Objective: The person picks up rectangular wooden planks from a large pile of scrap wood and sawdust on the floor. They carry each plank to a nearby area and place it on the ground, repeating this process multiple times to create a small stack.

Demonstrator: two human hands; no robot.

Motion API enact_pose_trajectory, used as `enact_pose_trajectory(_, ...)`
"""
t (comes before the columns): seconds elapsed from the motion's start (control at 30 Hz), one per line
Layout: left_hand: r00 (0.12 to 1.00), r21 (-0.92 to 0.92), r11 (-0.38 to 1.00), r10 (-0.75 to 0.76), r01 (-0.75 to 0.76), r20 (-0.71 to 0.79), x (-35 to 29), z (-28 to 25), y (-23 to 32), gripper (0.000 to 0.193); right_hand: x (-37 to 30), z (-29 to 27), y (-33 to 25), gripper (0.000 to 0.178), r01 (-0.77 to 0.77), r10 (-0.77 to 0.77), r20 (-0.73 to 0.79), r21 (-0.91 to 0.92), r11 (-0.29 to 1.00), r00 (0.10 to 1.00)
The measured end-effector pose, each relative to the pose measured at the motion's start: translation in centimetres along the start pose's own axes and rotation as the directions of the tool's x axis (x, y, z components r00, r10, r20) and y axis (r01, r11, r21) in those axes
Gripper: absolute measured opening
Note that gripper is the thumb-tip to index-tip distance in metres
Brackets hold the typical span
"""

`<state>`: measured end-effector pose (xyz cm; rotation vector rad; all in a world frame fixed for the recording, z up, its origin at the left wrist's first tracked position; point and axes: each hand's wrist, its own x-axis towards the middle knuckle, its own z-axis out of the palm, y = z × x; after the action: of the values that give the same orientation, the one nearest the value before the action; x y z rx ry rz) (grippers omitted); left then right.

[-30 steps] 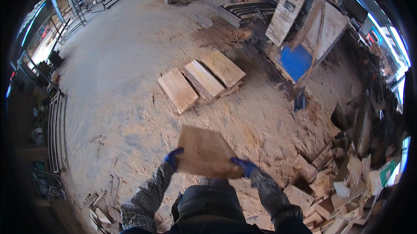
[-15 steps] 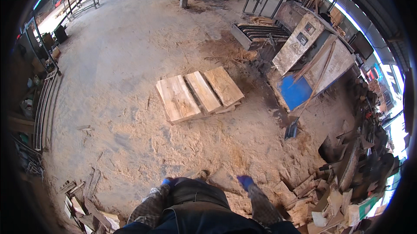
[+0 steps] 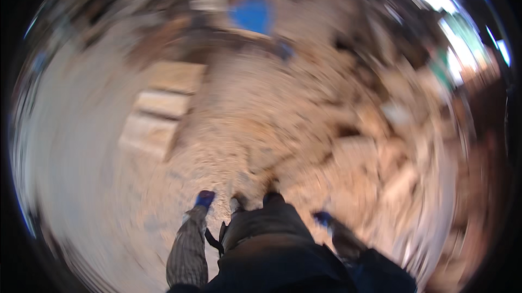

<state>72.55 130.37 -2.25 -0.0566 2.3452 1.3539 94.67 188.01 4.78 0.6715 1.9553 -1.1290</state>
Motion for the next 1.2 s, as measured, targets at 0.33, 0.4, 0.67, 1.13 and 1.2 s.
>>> enact_pose_trajectory(0.33,0.653,0.332,0.824,-0.567,0.460,0.502,-2.5,12.1,15.6,0.032,-12.8,5.4,10.6,0.044,-0.114,0.381,-0.294,0.642,0.758,0.877)
enact_pose_trajectory(0.4,0.589,0.452,0.792,-0.609,0.410,0.532,-2.4,16.1,18.6,0.027,-13.9,7.6,15.6,0.049,-0.116,0.461,-0.323,0.703,0.701,0.826)
enact_pose_trajectory(0.67,0.607,0.186,0.980,-0.192,0.074,0.771,2.9,33.2,32.5,0.021,-13.7,6.7,24.9,0.051,-0.287,0.548,-0.190,0.689,0.665,0.815)
enact_pose_trajectory(1.13,0.187,0.286,0.613,-0.221,-0.737,0.957,16.2,68.3,46.6,0.055,0.2,-11.2,22.0,0.056,0.030,0.717,-0.015,0.999,-0.009,0.697)
enact_pose_trajectory(1.2,0.111,0.274,0.673,-0.276,-0.687,0.955,18.1,71.9,48.6,0.057,4.3,-11.6,22.5,0.068,0.056,0.799,-0.142,0.989,0.134,0.585)
